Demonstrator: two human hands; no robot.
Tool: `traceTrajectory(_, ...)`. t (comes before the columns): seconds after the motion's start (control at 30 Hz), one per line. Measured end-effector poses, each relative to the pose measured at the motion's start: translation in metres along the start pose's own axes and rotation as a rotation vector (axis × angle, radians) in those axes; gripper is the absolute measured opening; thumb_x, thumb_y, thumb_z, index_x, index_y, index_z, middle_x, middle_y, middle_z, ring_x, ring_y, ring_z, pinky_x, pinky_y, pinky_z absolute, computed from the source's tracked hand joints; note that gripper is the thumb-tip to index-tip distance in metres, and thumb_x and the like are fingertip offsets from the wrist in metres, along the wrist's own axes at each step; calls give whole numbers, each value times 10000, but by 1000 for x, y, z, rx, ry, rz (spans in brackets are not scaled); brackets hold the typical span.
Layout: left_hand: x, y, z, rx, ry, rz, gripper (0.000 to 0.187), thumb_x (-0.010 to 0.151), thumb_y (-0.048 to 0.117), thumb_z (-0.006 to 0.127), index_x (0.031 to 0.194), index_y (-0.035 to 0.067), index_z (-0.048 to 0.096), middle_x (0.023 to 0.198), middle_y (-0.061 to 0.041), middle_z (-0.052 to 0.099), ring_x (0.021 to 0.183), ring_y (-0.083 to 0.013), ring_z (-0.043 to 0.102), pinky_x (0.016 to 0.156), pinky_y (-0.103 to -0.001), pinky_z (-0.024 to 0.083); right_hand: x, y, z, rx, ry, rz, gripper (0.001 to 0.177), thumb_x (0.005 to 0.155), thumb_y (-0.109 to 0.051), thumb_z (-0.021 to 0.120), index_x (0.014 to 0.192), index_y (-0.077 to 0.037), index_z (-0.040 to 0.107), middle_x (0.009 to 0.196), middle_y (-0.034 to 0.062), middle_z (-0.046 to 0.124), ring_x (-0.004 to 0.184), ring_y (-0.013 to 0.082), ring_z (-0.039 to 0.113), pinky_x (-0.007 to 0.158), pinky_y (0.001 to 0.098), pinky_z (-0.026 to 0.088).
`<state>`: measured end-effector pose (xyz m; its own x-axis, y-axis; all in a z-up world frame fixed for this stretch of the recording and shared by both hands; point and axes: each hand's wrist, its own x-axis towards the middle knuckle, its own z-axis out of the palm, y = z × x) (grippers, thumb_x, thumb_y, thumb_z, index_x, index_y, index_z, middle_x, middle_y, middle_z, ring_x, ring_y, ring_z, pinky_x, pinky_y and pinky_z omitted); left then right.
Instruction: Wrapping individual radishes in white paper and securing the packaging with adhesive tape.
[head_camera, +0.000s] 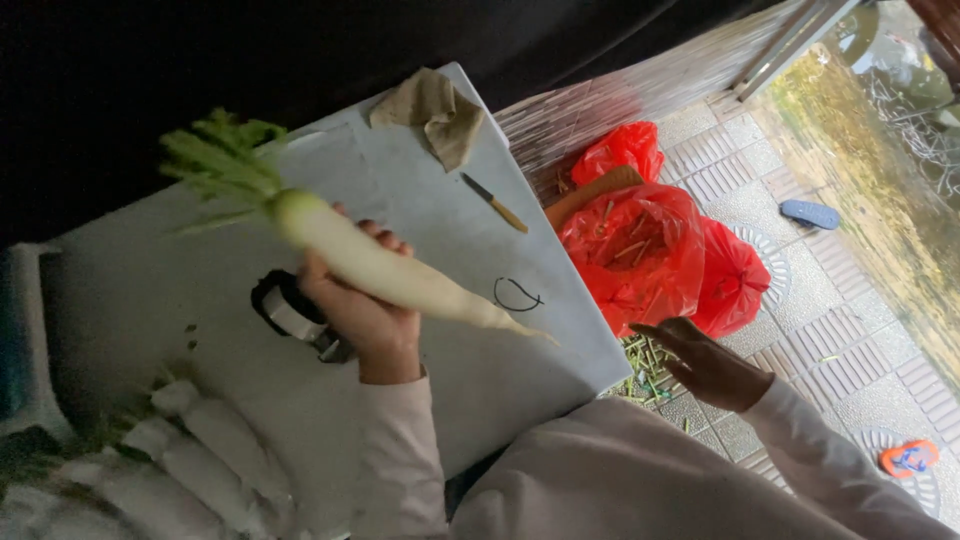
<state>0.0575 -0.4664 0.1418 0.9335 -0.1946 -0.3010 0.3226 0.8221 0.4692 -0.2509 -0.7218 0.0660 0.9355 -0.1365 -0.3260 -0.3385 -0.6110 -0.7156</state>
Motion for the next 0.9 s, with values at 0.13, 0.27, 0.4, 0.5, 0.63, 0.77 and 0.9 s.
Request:
traceTrajectory(0.13, -24, -38, -15, 224, 2, -100, 395, 957, 421, 603, 1194, 107, 567, 1041, -105, 671, 824, -243, 671, 743, -398, 536, 43, -23, 21, 121, 182, -106, 680, 881, -50, 650, 1530, -146, 473, 1410, 282, 492, 1208, 500, 589, 969, 609, 519)
traceTrajectory(0.27, -33, -90, -52, 595, -5, -173, 559, 922, 351, 753, 1327, 115, 449, 1172, -142, 682, 943, -266, 687, 777, -458, 554, 106, -76, 63, 314, 292, -505, 942, 885, -186, 788, 1592, -461, 229, 1450, 215, 535, 1102, 409, 694, 864, 528, 576)
traceTrajectory(0.4, -41, -106, -99, 660, -33, -121, 729, 872, 261, 798, 1414, 41, 364, 1200, -137, 539, 1043, -244, 579, 862, -409, 524, 162, -73, 97, 270, 192, -323, 878, 869, -91, 700, 1619, -119, 244, 1320, 389, 549, 1075, 577, 628, 852, 673, 557)
traceTrajectory(0.5, -34, -88, -132, 905, -262, -31, 722, 915, 225, 754, 1476, 0, 359, 1375, -316, 532, 1322, -447, 546, 1079, -505, 491, 197, -34, 130, 645, 49, -352, 885, 835, 16, 694, 1616, -137, 308, 1415, 217, 566, 1169, 337, 629, 971, 574, 524)
traceTrajectory(0.63, 28, -72, -179, 1395, -364, 357, 101, 879, 191, 739, 947, 132, 692, 843, -81, 713, 828, -266, 726, 753, -390, 582, 181, -57, 125, 1010, 145, -32, 592, 797, -100, 623, 1386, -86, 564, 1073, 187, 689, 908, 297, 670, 807, 495, 557)
traceTrajectory(0.77, 123, -64, -173, 1835, -348, 663, 142, 859, 195, 750, 892, 156, 617, 824, -47, 641, 836, -274, 673, 750, -422, 556, 169, -76, 103, 1269, 286, 3, 492, 755, -32, 576, 1246, -48, 589, 915, 205, 696, 782, 313, 680, 724, 461, 557)
traceTrajectory(0.9, 170, -64, -141, 2330, -204, 565, 413, 786, 379, 806, 1041, 108, 627, 979, -104, 661, 922, -284, 685, 725, -420, 600, 151, -50, 100, 1318, 382, -89, 526, 751, -22, 569, 1276, -44, 546, 958, 261, 706, 848, 369, 723, 727, 478, 560)
